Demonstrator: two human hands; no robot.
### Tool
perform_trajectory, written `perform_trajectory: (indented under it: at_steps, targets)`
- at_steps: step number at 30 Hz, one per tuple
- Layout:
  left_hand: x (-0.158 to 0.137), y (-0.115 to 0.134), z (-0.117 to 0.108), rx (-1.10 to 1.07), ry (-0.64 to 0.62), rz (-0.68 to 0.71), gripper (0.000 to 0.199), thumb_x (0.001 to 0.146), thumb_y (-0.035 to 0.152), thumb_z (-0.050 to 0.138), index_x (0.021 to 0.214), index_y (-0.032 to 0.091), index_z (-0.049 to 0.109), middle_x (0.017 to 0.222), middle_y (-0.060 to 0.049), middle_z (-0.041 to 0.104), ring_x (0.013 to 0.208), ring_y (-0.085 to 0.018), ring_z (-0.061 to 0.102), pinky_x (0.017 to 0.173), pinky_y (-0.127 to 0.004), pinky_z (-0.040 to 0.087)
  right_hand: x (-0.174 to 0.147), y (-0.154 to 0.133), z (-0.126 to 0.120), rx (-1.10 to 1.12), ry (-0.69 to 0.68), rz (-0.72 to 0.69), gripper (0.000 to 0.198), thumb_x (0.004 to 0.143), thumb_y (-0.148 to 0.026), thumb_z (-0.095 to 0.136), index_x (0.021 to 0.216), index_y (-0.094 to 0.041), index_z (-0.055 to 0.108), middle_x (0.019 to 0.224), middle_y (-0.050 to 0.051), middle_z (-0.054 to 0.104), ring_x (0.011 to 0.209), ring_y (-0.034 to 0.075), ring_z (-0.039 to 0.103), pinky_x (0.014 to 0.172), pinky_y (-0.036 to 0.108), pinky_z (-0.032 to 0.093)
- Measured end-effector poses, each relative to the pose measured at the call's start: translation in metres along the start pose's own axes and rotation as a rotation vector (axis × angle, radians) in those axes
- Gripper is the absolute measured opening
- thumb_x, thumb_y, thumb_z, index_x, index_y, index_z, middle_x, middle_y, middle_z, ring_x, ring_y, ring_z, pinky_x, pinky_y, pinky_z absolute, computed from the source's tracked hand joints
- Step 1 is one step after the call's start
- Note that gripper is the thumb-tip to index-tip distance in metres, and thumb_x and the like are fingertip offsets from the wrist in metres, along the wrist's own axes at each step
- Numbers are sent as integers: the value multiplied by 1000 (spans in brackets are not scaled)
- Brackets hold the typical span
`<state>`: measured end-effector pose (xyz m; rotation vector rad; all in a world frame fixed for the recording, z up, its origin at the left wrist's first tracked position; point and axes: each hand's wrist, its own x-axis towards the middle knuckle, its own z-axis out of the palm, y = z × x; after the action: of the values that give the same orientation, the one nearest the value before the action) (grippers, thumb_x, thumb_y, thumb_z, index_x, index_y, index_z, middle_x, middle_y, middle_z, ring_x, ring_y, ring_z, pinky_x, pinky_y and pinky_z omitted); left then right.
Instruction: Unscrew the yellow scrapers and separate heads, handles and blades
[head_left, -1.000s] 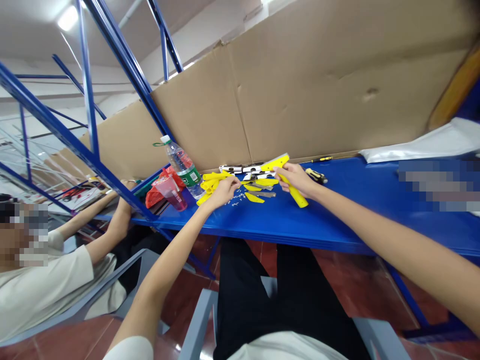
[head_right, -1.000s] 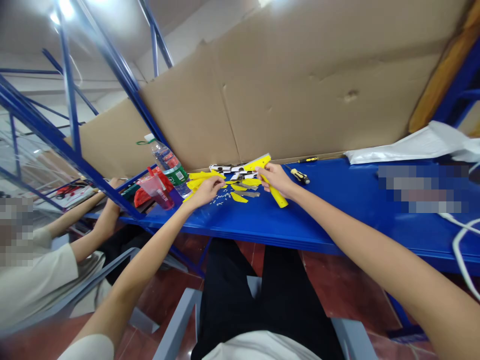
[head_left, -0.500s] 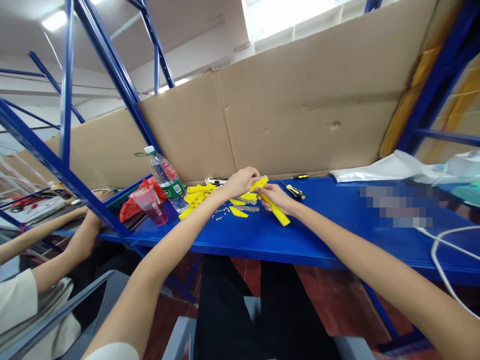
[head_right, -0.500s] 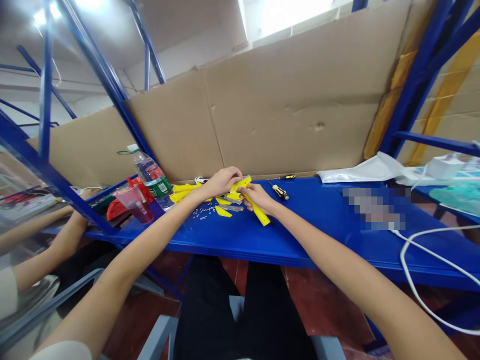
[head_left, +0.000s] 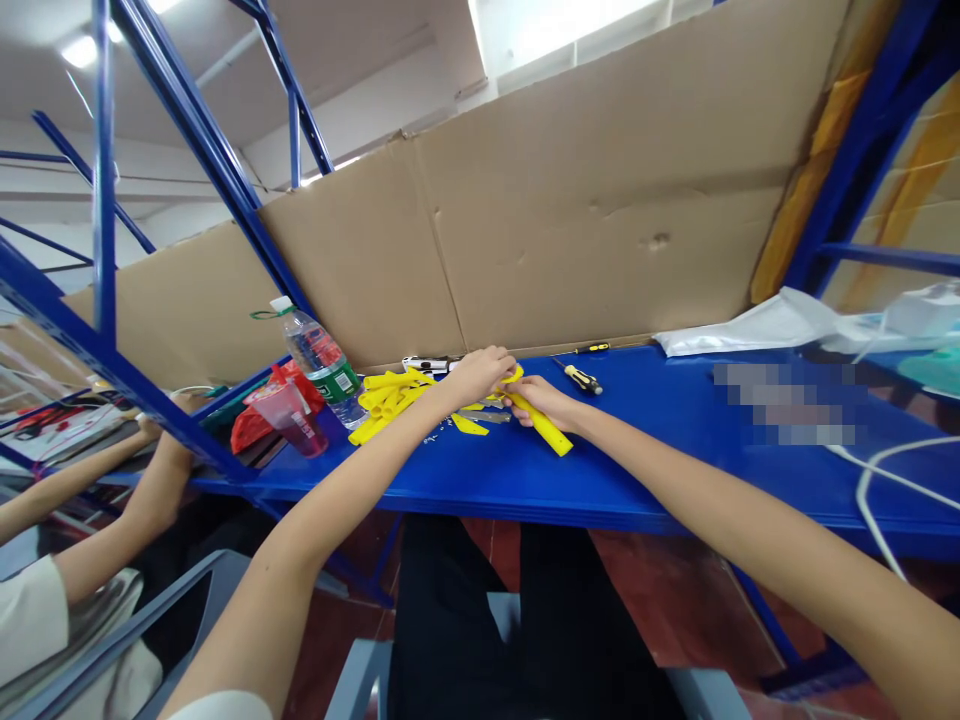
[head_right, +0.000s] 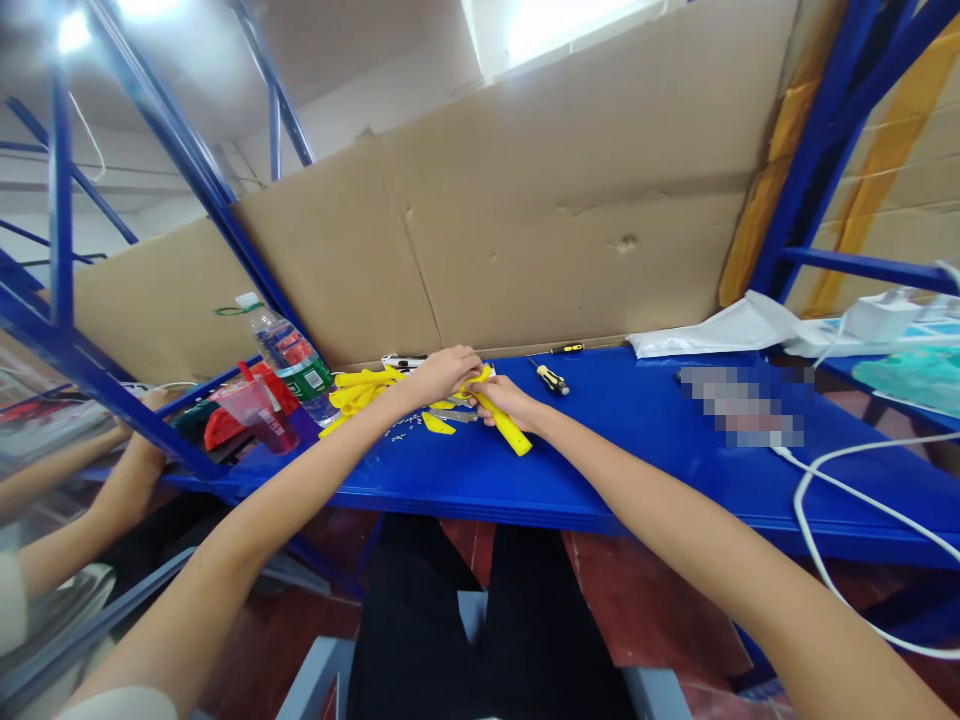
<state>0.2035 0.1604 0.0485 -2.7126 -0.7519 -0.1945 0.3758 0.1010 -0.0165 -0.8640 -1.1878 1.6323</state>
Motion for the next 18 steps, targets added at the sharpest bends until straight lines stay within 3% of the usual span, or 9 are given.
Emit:
perform_trajectory:
  at_steps: [7, 14, 18]
  targets:
    - [3, -4, 10, -139, 32, -3, 23, 108, 15, 55, 113, 17, 77, 116, -13, 79, 110, -27, 72, 98, -37, 55, -1, 2, -4, -3, -37, 39, 24, 99, -24, 81, 96, -21, 57, 72, -1, 63, 44, 8, 45, 36, 21, 37]
    - [10, -18, 11, -356, 28, -12, 14, 98, 13, 65, 101, 19, 78, 105, -9, 81, 98, -23, 74, 90, -34, 54, 0, 3, -5, 5, -55, 54, 19, 102, -22, 76, 95, -20, 58, 73, 0, 63, 44, 8, 44, 36, 21, 38]
    - [8, -23, 11, -554, 129, -62, 11, 100, 18, 67, 100, 18, 78, 98, -7, 82, 91, -20, 73, 90, -33, 54, 0, 1, -5, 22, -74, 50, 16, 102, -21, 75, 97, -20, 59, 74, 0, 64, 45, 8, 44, 37, 20, 37]
